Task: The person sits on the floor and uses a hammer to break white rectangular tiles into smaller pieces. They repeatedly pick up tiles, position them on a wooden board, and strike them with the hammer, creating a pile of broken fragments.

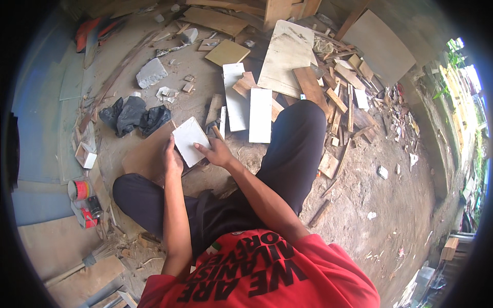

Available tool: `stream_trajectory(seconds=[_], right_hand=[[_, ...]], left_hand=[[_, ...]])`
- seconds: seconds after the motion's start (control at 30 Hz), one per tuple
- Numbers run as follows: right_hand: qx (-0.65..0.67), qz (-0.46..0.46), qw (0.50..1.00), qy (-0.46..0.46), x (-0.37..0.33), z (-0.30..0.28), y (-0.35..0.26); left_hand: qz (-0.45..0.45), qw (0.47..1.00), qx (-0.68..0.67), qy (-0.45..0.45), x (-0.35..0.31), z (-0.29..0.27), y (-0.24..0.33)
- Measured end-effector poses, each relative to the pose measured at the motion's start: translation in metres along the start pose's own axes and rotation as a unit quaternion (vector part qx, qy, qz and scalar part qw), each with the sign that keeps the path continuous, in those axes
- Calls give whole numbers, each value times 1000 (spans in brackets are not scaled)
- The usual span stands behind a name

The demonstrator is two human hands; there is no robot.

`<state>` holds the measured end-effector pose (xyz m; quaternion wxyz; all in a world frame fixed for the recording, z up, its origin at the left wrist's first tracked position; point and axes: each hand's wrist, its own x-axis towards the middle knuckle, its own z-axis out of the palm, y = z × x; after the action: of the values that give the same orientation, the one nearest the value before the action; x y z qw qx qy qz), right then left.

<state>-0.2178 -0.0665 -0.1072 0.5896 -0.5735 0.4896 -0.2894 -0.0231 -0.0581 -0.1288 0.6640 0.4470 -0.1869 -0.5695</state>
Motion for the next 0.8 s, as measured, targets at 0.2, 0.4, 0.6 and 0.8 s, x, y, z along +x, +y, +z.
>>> stream_trajectory(seconds=[0.2, 0.4, 0.6, 0.8], right_hand=[[307, 1, 939, 157, -30, -64, -87], [360, -203, 872, 264, -80, -159, -129], [322, -64, 835, 442, -85, -177, -8], [421, 228, 789, 385, -124, -138, 123]], left_hand=[[80, 944, 306, 99, 13, -39, -11], [124, 942, 309, -30, 4, 19, -8], [173, 974, 127, -72, -13, 110, 38], [180, 962, 73, -193, -49, 207, 104]])
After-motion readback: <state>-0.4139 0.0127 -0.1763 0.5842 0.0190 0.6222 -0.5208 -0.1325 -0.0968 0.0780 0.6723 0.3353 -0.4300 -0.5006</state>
